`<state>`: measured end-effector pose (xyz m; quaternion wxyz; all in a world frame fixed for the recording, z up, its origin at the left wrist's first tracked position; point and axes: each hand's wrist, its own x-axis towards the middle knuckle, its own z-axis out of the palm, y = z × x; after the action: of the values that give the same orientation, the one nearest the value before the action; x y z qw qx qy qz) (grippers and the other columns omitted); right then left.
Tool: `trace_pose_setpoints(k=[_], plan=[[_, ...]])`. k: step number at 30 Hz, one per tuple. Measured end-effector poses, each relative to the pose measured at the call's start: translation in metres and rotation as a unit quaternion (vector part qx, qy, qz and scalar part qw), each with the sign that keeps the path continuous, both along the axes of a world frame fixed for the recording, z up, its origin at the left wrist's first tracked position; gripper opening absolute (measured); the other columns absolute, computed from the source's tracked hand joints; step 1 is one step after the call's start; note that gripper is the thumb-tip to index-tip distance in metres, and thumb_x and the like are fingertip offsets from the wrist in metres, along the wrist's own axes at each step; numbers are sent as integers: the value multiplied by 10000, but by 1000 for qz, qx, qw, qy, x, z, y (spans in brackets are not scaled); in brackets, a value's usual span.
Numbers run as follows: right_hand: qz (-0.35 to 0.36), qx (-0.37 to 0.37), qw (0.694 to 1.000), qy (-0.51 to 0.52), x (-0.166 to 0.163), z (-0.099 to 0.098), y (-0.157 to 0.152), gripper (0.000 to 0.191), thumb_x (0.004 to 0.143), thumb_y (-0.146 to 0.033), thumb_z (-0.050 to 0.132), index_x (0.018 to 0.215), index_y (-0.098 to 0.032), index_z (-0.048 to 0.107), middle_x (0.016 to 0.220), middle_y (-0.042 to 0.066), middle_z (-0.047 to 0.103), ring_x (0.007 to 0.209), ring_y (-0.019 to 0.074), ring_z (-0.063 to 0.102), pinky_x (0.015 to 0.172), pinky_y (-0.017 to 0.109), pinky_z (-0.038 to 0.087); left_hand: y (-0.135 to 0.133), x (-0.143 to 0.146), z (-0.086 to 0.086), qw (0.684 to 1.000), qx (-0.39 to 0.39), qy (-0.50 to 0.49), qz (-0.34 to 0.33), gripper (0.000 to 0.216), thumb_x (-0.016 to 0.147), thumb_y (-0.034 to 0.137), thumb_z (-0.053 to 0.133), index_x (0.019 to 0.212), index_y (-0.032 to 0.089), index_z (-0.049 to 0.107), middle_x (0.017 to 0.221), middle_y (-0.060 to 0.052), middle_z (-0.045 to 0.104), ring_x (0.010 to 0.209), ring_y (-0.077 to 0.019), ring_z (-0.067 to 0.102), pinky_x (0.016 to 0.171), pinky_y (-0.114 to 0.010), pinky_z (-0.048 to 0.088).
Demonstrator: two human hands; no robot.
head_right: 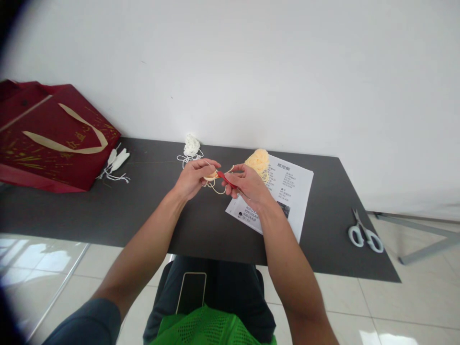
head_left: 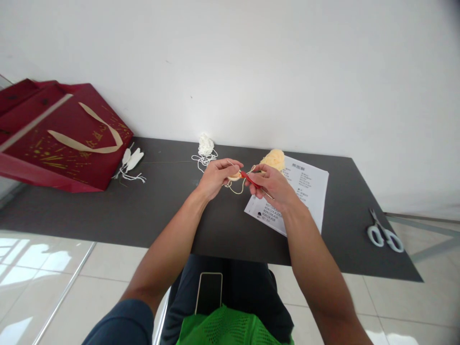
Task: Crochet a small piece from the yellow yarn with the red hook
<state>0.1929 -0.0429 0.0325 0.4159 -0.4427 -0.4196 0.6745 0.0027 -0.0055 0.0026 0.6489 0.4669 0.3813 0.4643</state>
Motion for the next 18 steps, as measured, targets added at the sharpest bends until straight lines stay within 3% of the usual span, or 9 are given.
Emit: trace_pose_setpoints(k=[3, 6, 10, 14, 16, 18], plan=[[-7, -18, 1000, -4, 2, -2, 1, 503, 714, -411, 904, 889, -241, 463, 651, -6, 719, 454, 92, 560, 386, 208, 356, 1, 0, -3, 1000, 6, 13, -1, 314, 753, 450, 843, 828, 150, 789, 660, -13, 636, 523, -66, 451, 448, -225, 265], [-12, -24, 1000, -9, 4, -5, 3, 524, 705, -416, 916, 828, -249, 435, 632, -2, 715, 441, 97, 562, 360, 206, 346, 1, -1, -4, 1000, 8, 5, -14, 335, 746, 464, 864, 795, 143, 784, 651, -13, 625, 525, -62, 449, 453, -221, 271], [-15, -21, 1000, -9, 7, -5, 4, 433, 809, -546, 811, 868, -231, 520, 680, 31, 737, 477, 124, 621, 369, 220, 397, 3, 0, -4, 1000, 16, -13, 16, 333, 747, 461, 871, 782, 142, 786, 647, -17, 625, 516, -53, 425, 446, -216, 254], [-24, 33, 997, 67, 7, -2, 1, 448, 851, -617, 730, 1040, -219, 648, 943, 87, 792, 768, 180, 748, 614, 291, 606, 5, 3, -2, 992, 20, -44, 115, 321, 722, 455, 874, 780, 152, 783, 663, -21, 642, 530, -63, 453, 440, -208, 281], [-28, 54, 993, 98, 4, -2, 0, 429, 841, -555, 766, 1106, -230, 676, 1087, 90, 787, 937, 195, 755, 770, 316, 636, 5, 5, -1, 987, 24, -61, 149, 307, 731, 449, 863, 786, 159, 783, 693, -22, 655, 548, -66, 483, 443, -201, 308], [-49, 72, 988, 129, -3, -5, -1, 396, 810, -477, 823, 1101, -246, 689, 1122, 60, 771, 992, 173, 736, 830, 290, 621, 4, 8, -1, 983, 27, -76, 167, 286, 744, 439, 856, 795, 166, 787, 713, -20, 663, 566, -65, 502, 451, -192, 328]])
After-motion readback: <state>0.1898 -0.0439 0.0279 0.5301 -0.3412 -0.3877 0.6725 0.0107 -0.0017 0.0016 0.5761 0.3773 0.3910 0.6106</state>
